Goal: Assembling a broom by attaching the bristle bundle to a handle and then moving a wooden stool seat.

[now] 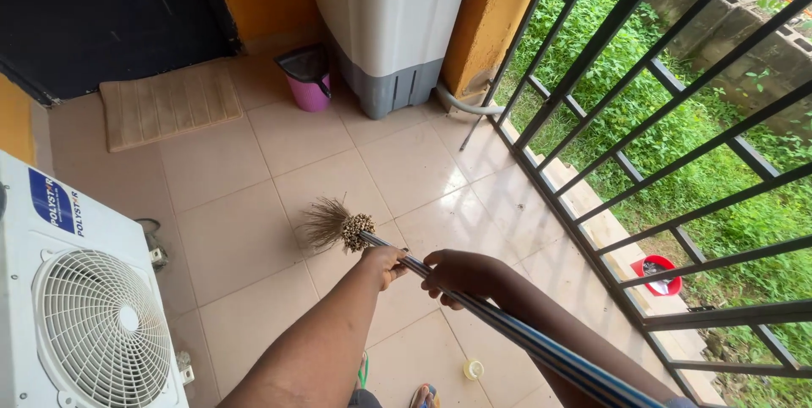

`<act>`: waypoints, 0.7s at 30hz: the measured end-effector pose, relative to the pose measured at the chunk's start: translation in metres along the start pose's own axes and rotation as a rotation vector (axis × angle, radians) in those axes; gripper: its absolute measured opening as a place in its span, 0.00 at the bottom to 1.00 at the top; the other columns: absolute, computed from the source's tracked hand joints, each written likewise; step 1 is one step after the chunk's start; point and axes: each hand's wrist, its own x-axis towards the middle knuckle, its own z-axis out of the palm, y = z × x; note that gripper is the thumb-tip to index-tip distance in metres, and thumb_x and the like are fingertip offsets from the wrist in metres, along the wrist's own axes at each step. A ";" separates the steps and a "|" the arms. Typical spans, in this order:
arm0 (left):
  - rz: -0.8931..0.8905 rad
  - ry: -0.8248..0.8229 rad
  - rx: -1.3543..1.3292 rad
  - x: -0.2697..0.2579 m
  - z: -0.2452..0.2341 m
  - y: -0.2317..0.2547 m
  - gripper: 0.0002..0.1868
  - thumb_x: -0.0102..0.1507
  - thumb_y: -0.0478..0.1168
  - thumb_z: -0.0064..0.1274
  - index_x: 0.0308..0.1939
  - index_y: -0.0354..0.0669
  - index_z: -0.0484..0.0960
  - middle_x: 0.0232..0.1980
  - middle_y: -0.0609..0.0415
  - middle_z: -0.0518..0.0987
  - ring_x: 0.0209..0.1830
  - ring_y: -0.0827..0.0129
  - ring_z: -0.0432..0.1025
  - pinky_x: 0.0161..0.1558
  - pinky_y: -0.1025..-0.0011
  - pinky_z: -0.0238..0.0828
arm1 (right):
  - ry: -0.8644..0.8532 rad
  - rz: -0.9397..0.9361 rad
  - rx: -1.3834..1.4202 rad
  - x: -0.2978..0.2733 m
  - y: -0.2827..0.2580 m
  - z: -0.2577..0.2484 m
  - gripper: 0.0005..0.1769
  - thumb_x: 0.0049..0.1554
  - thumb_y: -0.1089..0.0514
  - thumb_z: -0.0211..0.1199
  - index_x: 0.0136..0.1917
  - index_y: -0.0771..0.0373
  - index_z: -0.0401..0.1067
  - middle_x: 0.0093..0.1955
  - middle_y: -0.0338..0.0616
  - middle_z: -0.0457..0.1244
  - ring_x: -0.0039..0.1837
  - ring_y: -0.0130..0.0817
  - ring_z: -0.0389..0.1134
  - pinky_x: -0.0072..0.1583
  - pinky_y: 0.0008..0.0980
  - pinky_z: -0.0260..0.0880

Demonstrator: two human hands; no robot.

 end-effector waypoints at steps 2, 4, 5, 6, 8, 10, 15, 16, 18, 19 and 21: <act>-0.003 -0.061 0.030 0.005 0.004 -0.014 0.05 0.65 0.30 0.55 0.43 0.31 0.81 0.46 0.46 0.79 0.44 0.62 0.77 0.46 0.68 0.80 | 0.041 0.013 -0.040 -0.005 0.004 0.010 0.21 0.57 0.61 0.62 0.64 0.64 0.68 0.43 0.47 0.65 0.36 0.32 0.65 0.35 0.31 0.66; -0.016 -0.121 0.060 -0.006 0.014 -0.030 0.05 0.65 0.30 0.55 0.42 0.31 0.82 0.44 0.47 0.80 0.43 0.63 0.77 0.45 0.68 0.80 | 0.078 0.032 -0.076 -0.001 0.021 0.015 0.22 0.57 0.62 0.61 0.65 0.59 0.67 0.41 0.44 0.64 0.36 0.32 0.65 0.35 0.31 0.68; -0.016 -0.125 0.154 -0.018 0.020 -0.036 0.04 0.65 0.31 0.56 0.42 0.32 0.82 0.44 0.48 0.80 0.42 0.65 0.78 0.45 0.70 0.80 | 0.086 0.022 -0.076 0.007 0.034 0.015 0.22 0.57 0.63 0.61 0.65 0.61 0.67 0.40 0.45 0.64 0.35 0.32 0.65 0.35 0.32 0.67; -0.015 -0.133 0.249 -0.030 0.030 -0.041 0.05 0.66 0.32 0.57 0.43 0.32 0.82 0.43 0.49 0.80 0.41 0.66 0.78 0.44 0.72 0.80 | 0.097 0.014 -0.076 0.015 0.048 0.013 0.22 0.57 0.64 0.61 0.65 0.63 0.67 0.39 0.45 0.64 0.34 0.33 0.65 0.34 0.33 0.65; 0.027 -0.152 0.311 -0.046 0.049 -0.048 0.04 0.66 0.32 0.56 0.42 0.33 0.82 0.43 0.49 0.81 0.39 0.68 0.78 0.42 0.72 0.80 | 0.116 0.007 -0.084 0.009 0.066 0.012 0.21 0.56 0.64 0.61 0.64 0.63 0.68 0.37 0.45 0.63 0.33 0.34 0.64 0.34 0.35 0.65; 0.075 -0.173 0.380 -0.057 0.071 -0.053 0.04 0.66 0.33 0.55 0.42 0.34 0.83 0.43 0.49 0.82 0.38 0.69 0.78 0.41 0.73 0.79 | 0.142 -0.002 -0.086 0.004 0.081 0.003 0.20 0.56 0.64 0.61 0.63 0.62 0.69 0.36 0.45 0.63 0.32 0.34 0.64 0.33 0.36 0.64; 0.084 -0.417 0.424 -0.071 0.126 -0.090 0.06 0.66 0.31 0.53 0.45 0.32 0.82 0.46 0.48 0.82 0.43 0.67 0.79 0.40 0.74 0.80 | 0.187 0.040 0.008 -0.002 0.149 -0.033 0.16 0.57 0.64 0.61 0.59 0.67 0.73 0.35 0.43 0.63 0.32 0.32 0.63 0.33 0.34 0.63; 0.085 -0.410 0.425 -0.086 0.135 -0.094 0.06 0.66 0.31 0.53 0.45 0.32 0.82 0.46 0.48 0.82 0.43 0.67 0.79 0.40 0.74 0.80 | 0.183 0.035 0.008 -0.002 0.166 -0.043 0.16 0.57 0.64 0.61 0.59 0.67 0.73 0.35 0.43 0.63 0.32 0.32 0.63 0.33 0.34 0.63; 0.061 -0.499 0.401 -0.115 0.154 -0.102 0.07 0.67 0.32 0.53 0.48 0.32 0.80 0.48 0.47 0.79 0.45 0.66 0.77 0.43 0.71 0.80 | 0.227 0.058 0.003 0.000 0.200 -0.063 0.16 0.58 0.63 0.63 0.59 0.68 0.73 0.35 0.44 0.64 0.32 0.32 0.64 0.34 0.34 0.65; 0.060 -0.492 0.396 -0.122 0.154 -0.101 0.07 0.67 0.32 0.53 0.48 0.32 0.80 0.48 0.47 0.79 0.45 0.66 0.77 0.43 0.71 0.80 | 0.220 0.056 -0.001 -0.005 0.202 -0.064 0.16 0.58 0.63 0.63 0.59 0.68 0.73 0.35 0.44 0.64 0.32 0.32 0.64 0.34 0.34 0.65; 0.057 -0.509 0.391 -0.134 0.160 -0.098 0.09 0.69 0.35 0.52 0.51 0.34 0.78 0.49 0.47 0.78 0.47 0.65 0.78 0.47 0.70 0.79 | 0.237 0.055 0.005 -0.018 0.207 -0.072 0.21 0.58 0.62 0.64 0.65 0.66 0.72 0.34 0.45 0.63 0.31 0.33 0.63 0.34 0.34 0.66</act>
